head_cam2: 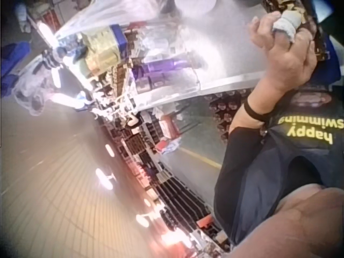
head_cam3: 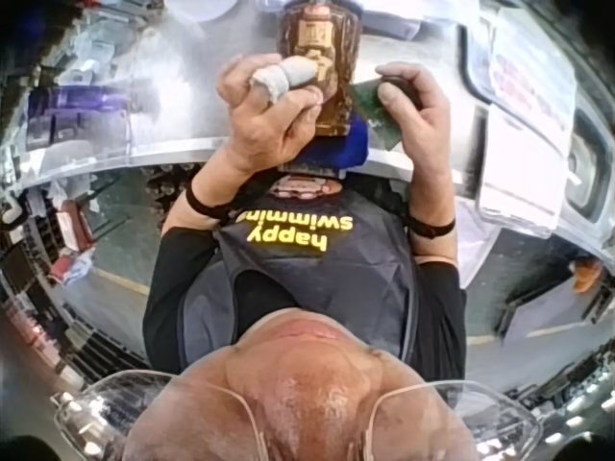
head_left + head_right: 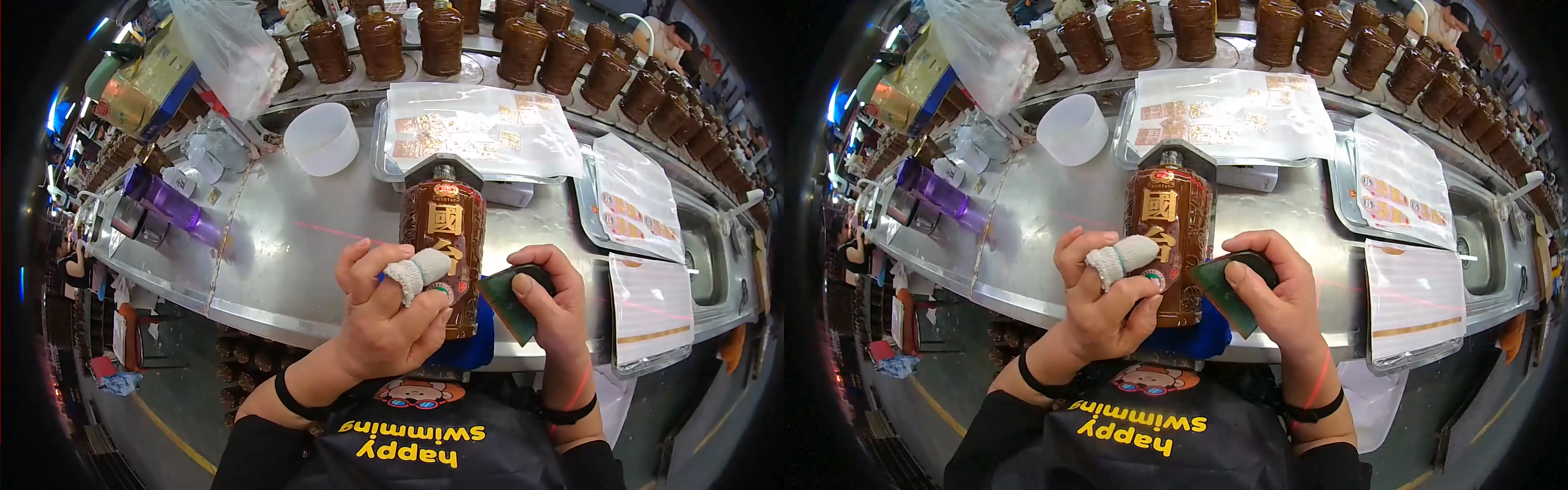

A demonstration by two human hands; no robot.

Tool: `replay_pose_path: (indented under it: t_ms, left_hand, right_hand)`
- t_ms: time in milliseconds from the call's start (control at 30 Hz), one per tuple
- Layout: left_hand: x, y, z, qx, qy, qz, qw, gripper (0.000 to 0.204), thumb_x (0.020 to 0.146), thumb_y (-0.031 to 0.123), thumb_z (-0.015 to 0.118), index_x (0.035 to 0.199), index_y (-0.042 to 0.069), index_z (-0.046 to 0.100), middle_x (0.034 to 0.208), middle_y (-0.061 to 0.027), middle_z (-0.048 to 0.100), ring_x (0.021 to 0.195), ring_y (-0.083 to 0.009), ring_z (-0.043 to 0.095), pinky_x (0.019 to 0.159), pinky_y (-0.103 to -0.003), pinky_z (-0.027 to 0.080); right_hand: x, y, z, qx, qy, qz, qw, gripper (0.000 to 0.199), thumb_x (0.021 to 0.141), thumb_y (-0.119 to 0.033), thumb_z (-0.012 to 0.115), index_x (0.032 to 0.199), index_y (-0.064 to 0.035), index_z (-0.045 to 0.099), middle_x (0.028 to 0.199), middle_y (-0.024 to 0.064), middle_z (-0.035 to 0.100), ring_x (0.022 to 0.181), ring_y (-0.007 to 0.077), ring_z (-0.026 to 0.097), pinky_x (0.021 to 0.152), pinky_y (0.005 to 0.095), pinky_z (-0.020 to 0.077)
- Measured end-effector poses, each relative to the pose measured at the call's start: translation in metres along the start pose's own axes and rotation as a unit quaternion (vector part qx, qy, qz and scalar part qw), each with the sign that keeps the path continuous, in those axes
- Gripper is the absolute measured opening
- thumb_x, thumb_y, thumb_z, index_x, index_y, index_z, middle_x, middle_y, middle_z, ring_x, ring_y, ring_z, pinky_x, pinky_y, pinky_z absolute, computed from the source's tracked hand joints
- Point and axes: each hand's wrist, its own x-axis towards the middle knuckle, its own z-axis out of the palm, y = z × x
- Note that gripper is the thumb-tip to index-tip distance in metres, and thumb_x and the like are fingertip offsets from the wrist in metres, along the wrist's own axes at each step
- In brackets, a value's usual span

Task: Applying and smoothing gold decorative labels onto ceramic bottles on a production line.

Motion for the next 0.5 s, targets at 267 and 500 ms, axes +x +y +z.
replay_pose_path:
  t_ms: [267, 500]
  left_hand:
    - [-0.007, -0.003, -0.007, -0.051, -0.023, 0.060, 0.997, 0.011, 0.079, 0.024, 0.064, 0.083, 0.014, 0.062, 0.094, -0.0089, 0.066, 0.102, -0.0275, 0.054, 0.105, -0.054, 0.023]
    - [-0.016, -0.024, 0.002, -0.150, 0.009, 0.032, 0.988, 0.025, 0.086, 0.028, 0.063, 0.107, 0.015, 0.066, 0.098, -0.0020, 0.069, 0.106, -0.0223, 0.053, 0.101, -0.051, 0.028]
  right_hand:
    - [-0.001, -0.001, -0.003, -0.025, 0.008, -0.013, 1.000, 0.023, 0.089, -0.010, 0.063, 0.109, -0.0004, 0.058, 0.086, 0.0032, 0.065, 0.073, 0.0067, 0.059, 0.064, 0.0209, 0.0476]
    - [-0.001, 0.005, -0.002, -0.029, 0.031, -0.023, 0.999, 0.031, 0.089, -0.008, 0.062, 0.118, 0.0008, 0.057, 0.089, 0.0030, 0.062, 0.080, 0.0062, 0.056, 0.072, 0.0208, 0.0460]
